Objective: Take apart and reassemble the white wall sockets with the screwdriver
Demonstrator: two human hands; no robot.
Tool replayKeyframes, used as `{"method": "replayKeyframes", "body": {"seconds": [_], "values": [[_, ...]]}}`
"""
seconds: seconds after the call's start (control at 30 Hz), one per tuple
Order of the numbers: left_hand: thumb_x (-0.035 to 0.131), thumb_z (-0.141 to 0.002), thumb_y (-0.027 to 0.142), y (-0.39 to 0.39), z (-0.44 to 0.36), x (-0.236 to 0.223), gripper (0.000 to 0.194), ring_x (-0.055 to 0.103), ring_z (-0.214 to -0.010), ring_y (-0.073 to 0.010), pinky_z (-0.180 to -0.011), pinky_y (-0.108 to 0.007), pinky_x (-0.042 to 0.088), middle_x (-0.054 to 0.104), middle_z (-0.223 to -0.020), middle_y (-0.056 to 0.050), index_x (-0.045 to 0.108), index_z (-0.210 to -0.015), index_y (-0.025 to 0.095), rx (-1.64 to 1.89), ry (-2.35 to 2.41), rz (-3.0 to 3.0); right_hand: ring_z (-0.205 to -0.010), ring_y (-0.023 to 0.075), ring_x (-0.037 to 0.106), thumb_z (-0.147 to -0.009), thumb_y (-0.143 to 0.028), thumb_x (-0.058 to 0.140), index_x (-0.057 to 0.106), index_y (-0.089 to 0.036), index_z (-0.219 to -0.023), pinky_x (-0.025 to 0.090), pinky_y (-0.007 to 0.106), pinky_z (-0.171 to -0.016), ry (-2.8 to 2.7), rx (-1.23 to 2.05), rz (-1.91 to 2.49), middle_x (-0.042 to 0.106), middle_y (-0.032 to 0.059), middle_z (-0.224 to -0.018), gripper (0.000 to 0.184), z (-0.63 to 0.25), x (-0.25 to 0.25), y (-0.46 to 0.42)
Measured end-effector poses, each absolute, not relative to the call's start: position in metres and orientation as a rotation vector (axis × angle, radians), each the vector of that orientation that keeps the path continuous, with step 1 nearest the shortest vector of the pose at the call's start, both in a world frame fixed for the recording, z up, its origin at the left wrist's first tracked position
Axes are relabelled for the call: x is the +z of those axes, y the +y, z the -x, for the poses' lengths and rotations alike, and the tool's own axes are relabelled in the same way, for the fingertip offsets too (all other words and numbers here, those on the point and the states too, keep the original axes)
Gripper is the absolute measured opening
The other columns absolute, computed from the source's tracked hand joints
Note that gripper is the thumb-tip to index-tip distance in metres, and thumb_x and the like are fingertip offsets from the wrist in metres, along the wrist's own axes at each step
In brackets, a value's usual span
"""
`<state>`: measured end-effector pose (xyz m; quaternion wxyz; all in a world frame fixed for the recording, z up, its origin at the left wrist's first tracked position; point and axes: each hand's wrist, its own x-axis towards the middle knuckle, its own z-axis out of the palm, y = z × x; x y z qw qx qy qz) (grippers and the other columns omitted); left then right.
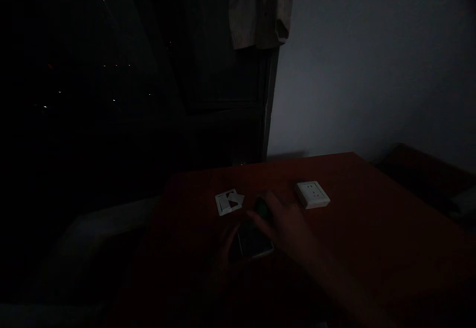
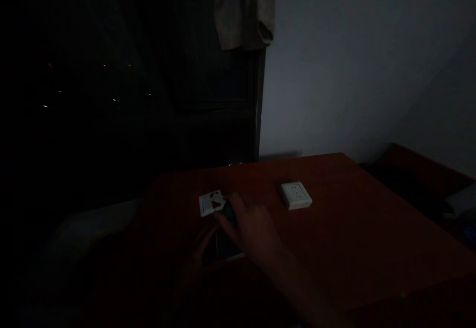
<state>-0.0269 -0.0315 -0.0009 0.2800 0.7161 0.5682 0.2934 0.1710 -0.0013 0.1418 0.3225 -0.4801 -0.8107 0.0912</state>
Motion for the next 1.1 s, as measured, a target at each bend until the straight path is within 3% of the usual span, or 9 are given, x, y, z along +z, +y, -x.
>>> {"method": "replayKeyframes", "body": {"seconds": [0.2, 0.6, 1.1], "values": [[0.069, -0.075, 0.039, -0.031, 0.026, -0.001, 0.075, 0.040, -0.132, -0.0329, -0.107, -0.051, 0.037, 0.042, -0.146, -0.010, 0.039, -0.141, 0.027, 0.806, 1.511, -1.944, -0.070, 0.0182, 0.067, -0.092, -0.041, 0.049, 0.052, -0.021, -0.105, 0.043, 0.024, -0.054, -2.216, 0.179, 1.256, 0.070, 0.0050, -0.089, 0.024, -0.167, 0.147, 0.004], [0.068, -0.076, 0.044, -0.031, 0.027, 0.000, 0.074, 0.039, -0.133, -0.0317, -0.108, -0.050, 0.034, 0.041, -0.145, -0.012, 0.037, -0.142, 0.026, 0.786, 1.472, -1.954, -0.077, 0.0189, 0.067, -0.092, -0.036, 0.050, 0.052, -0.021, -0.105, 0.048, 0.027, -0.063, -2.101, 0.366, 1.240, 0.069, 0.0062, -0.094, 0.020, -0.180, 0.144, 0.005], [0.068, -0.076, 0.038, -0.033, 0.025, 0.004, 0.073, 0.037, -0.134, -0.0325, -0.109, -0.051, 0.034, 0.040, -0.147, -0.010, 0.038, -0.141, 0.026, 0.773, 1.513, -1.891, -0.071, 0.0171, 0.066, -0.092, -0.040, 0.050, 0.051, -0.021, -0.109, 0.046, 0.025, -0.058, -2.185, 0.310, 1.203, 0.068, 0.0045, -0.089, 0.025, -0.175, 0.145, 0.000]]}}
